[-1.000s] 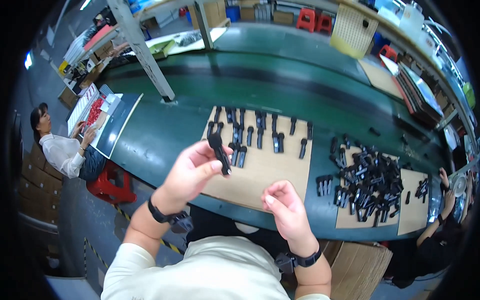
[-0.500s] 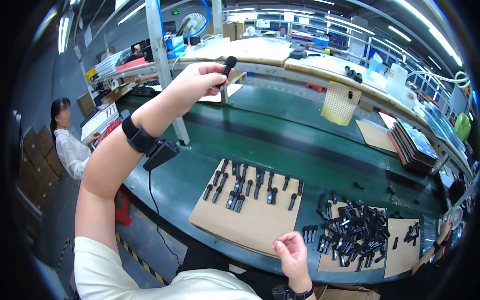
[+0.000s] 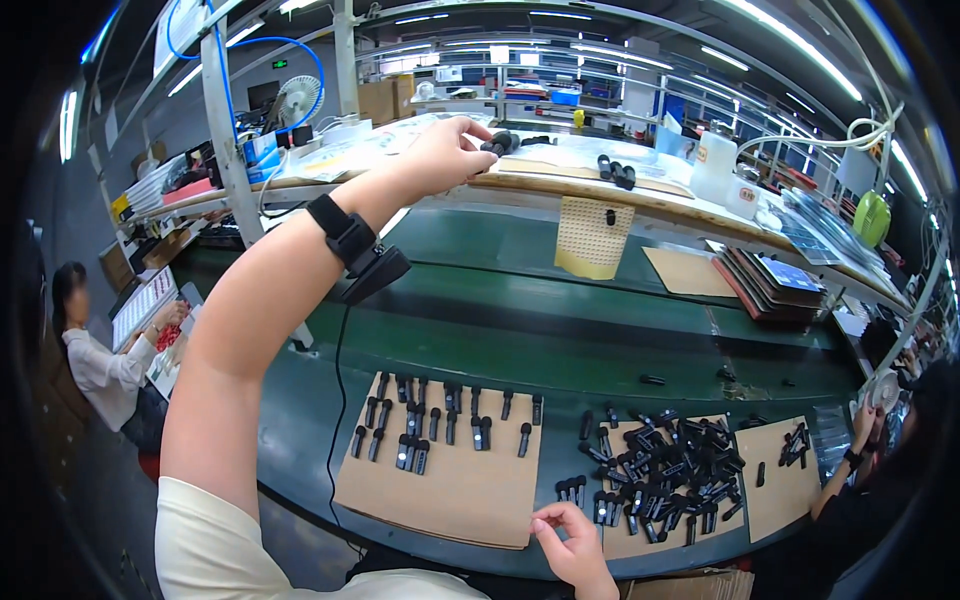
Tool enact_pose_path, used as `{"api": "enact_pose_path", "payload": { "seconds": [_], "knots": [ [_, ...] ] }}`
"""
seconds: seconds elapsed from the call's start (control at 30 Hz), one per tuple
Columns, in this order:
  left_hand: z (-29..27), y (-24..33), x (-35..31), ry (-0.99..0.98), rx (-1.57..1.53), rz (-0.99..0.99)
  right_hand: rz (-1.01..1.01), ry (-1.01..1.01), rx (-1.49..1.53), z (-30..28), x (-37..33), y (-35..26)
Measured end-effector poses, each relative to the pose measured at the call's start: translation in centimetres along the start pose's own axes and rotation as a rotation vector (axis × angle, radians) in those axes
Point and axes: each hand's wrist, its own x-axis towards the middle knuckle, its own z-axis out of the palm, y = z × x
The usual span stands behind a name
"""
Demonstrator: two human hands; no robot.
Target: Arranging small black electronic components onto a template board at a factory assembly station.
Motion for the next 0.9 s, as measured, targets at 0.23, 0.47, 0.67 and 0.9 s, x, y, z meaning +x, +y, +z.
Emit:
{"api": "enact_pose_path", "payload": {
  "seconds": [0.23,0.47,0.67,0.9],
  "knots": [
    [0.1,-2.6,3.1,0.036,0.030,-0.040,0.053,-0.004,-0.100,-1.0,0.4,0.3],
    [-2.2,-6.8,3.2,0.100,0.387,-0.005,0.054,-0.015,-0.079,-1.0,1.1,1.1],
    [-2.3,-7.6,2.9,0.130,0.497,-0.078,0.072,-0.056,-0.239,-0.7,1.5,0.5],
    [-2.1,-8.5,2.9,0.196,0.482,0.005,0.056,-0.076,-0.293,-0.4,1.5,0.2]
  ]
}}
